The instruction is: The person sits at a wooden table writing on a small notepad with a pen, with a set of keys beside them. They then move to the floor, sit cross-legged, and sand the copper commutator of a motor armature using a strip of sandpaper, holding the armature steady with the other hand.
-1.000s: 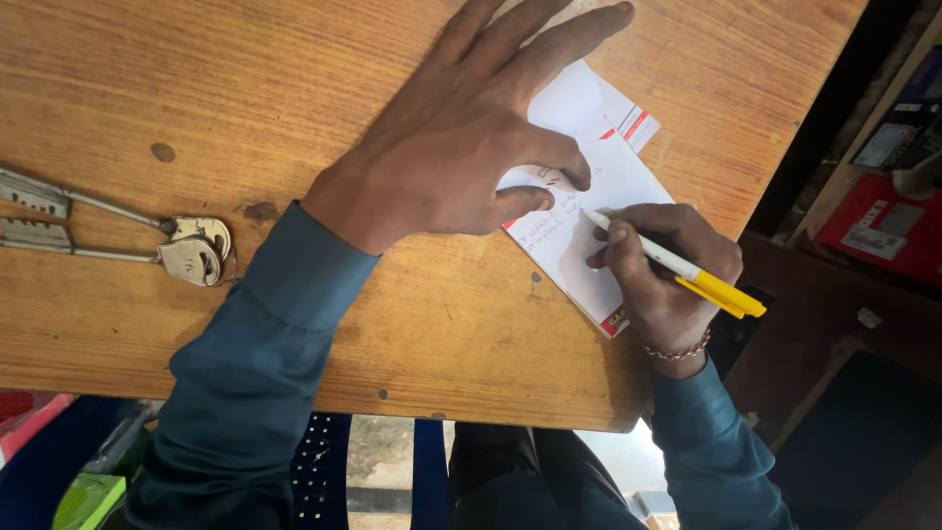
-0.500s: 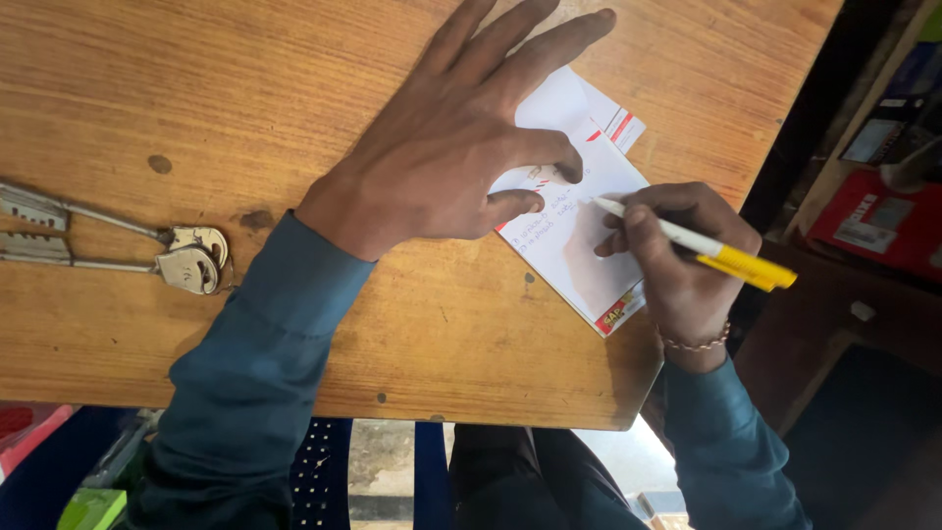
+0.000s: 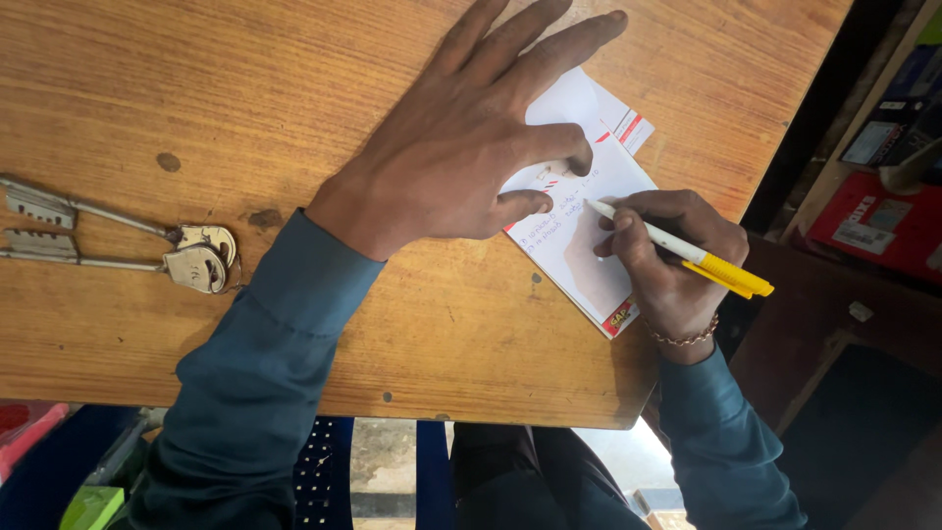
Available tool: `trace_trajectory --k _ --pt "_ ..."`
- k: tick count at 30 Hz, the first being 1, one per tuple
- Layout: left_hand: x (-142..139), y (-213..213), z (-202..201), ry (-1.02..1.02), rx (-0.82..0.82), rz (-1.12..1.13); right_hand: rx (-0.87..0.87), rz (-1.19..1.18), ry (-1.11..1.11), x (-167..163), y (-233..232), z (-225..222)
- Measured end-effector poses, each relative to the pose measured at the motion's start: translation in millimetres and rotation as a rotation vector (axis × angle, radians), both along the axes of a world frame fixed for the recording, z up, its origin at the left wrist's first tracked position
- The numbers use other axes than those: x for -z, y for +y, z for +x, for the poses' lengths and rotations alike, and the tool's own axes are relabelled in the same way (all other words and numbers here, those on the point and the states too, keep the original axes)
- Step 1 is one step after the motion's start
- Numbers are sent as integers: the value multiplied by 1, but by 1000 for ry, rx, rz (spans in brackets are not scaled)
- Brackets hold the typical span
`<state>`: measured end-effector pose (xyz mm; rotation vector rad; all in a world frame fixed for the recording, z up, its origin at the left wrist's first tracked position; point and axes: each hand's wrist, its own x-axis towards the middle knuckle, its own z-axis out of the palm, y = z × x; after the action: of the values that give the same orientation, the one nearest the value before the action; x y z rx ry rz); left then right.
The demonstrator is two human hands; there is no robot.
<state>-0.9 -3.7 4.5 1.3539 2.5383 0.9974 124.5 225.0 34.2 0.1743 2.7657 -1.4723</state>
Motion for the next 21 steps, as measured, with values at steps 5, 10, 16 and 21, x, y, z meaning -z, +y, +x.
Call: trace_trajectory --k 5,10,16,21 --pt "2 -1 0 -6 -4 -7 12 11 -7 1 -1 1" --pt "3 -1 1 9 -1 10 108 -227 6 4 4 3" --pt "2 -4 1 0 11 19 191 -462 -74 5 13 -2" --pt "3 -4 2 11 11 40 -12 -267 -41 1 8 1"
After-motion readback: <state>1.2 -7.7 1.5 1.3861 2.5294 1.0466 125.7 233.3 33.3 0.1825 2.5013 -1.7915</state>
